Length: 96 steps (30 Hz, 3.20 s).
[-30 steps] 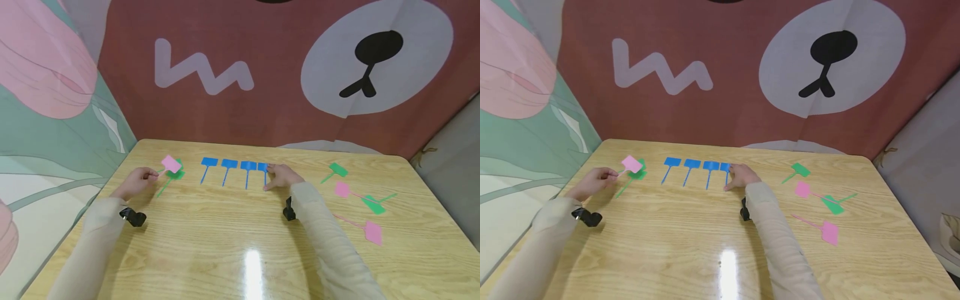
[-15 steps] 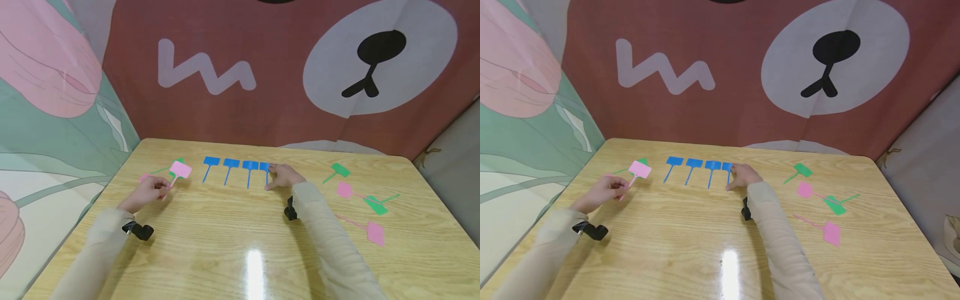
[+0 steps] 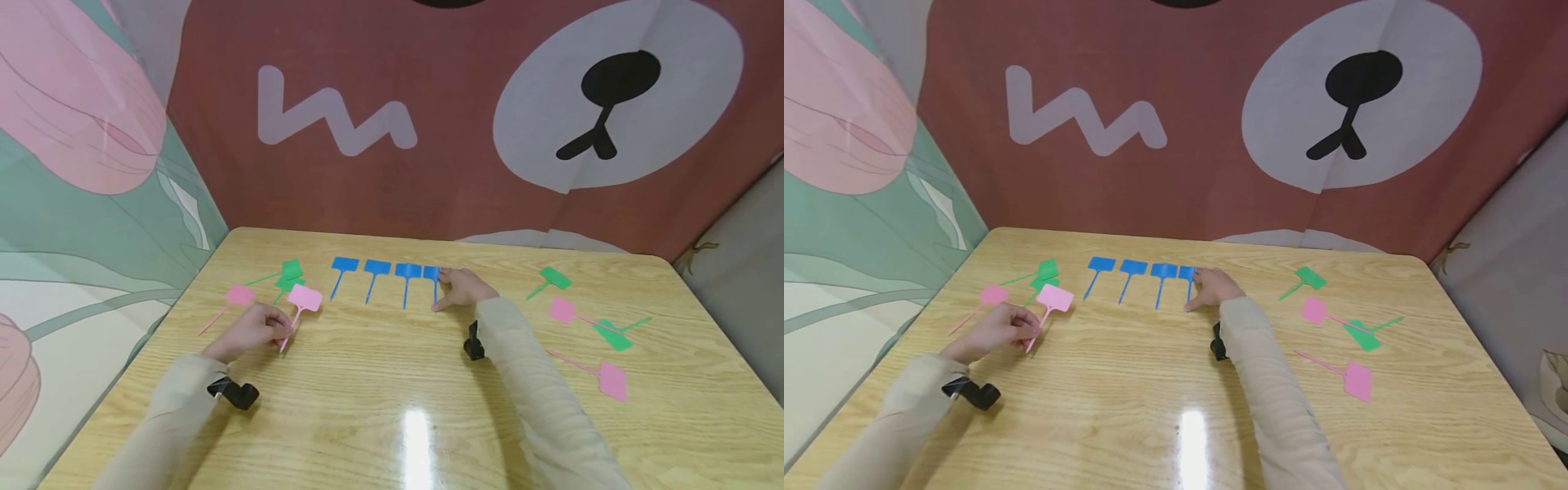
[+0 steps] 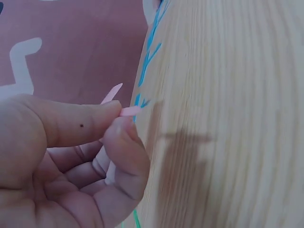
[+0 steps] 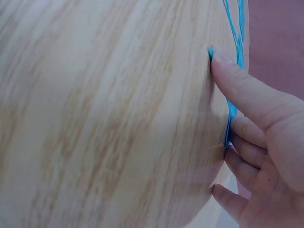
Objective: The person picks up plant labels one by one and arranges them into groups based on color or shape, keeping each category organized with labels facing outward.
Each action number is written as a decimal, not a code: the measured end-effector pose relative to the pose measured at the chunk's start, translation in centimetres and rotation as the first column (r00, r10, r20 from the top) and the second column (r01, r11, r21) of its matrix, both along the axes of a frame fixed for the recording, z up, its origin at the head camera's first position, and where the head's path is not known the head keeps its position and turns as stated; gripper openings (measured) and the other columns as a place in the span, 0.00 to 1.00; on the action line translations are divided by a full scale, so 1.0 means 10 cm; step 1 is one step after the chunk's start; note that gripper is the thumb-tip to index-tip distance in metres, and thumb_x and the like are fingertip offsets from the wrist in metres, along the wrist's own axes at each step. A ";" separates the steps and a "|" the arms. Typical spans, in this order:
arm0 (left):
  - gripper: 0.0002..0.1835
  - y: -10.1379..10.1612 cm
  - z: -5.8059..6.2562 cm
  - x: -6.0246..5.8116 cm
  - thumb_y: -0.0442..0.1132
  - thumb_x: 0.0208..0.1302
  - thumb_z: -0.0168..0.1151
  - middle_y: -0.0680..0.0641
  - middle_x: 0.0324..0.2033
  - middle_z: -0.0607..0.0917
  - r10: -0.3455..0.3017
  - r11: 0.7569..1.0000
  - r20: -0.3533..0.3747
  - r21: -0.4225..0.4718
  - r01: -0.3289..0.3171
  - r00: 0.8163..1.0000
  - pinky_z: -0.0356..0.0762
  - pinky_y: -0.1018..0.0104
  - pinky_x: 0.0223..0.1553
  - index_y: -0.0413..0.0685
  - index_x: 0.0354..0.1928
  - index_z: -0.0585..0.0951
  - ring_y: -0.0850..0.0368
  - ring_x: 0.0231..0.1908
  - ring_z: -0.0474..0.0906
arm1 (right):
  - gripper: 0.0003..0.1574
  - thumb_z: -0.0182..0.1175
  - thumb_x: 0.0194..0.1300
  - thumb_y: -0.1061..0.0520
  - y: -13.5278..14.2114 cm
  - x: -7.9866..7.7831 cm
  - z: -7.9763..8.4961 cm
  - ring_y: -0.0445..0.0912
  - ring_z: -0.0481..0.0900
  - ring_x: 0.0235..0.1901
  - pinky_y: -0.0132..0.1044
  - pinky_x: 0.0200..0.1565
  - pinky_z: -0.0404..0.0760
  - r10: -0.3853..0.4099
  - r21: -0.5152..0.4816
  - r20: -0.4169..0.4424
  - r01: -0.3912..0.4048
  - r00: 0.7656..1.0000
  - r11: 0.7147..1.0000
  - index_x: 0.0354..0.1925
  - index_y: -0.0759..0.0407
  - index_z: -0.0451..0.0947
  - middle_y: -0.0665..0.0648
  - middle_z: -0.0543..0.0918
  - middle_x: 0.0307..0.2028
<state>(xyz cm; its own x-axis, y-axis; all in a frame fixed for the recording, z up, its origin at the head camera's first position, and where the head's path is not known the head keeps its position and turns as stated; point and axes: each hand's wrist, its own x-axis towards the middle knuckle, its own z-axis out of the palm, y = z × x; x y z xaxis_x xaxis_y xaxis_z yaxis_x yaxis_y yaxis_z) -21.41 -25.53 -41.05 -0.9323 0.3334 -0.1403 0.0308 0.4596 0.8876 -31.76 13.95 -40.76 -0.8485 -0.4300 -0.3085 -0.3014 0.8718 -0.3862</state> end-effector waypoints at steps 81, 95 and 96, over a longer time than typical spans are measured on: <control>0.05 -0.45 0.09 -0.18 0.33 0.54 0.62 0.48 0.22 0.77 0.095 0.891 -0.364 -0.385 -0.242 0.926 0.65 0.67 0.22 0.37 0.25 0.78 0.59 0.21 0.66 | 0.52 0.65 0.53 0.43 0.01 0.01 0.01 0.60 0.44 0.67 0.54 0.64 0.45 0.009 -0.010 -0.001 -0.009 1.000 1.000 0.67 0.64 0.53 0.62 0.50 0.68; 0.09 -0.75 0.18 -0.22 0.34 0.55 0.60 0.45 0.21 0.77 0.149 0.832 -0.361 -0.457 -0.314 0.921 0.66 0.64 0.21 0.31 0.31 0.77 0.57 0.20 0.68 | 0.53 0.65 0.53 0.44 0.01 0.02 0.02 0.58 0.44 0.67 0.52 0.65 0.46 0.014 -0.016 0.005 -0.014 1.000 1.000 0.67 0.64 0.52 0.61 0.50 0.68; 0.09 -0.76 0.18 -0.22 0.34 0.55 0.60 0.44 0.22 0.78 0.146 0.831 -0.365 -0.459 -0.314 0.919 0.67 0.64 0.21 0.30 0.31 0.78 0.57 0.21 0.69 | 0.53 0.65 0.53 0.44 0.01 0.02 0.02 0.58 0.44 0.67 0.52 0.65 0.46 0.010 -0.017 0.008 -0.010 1.000 1.000 0.67 0.64 0.52 0.61 0.50 0.68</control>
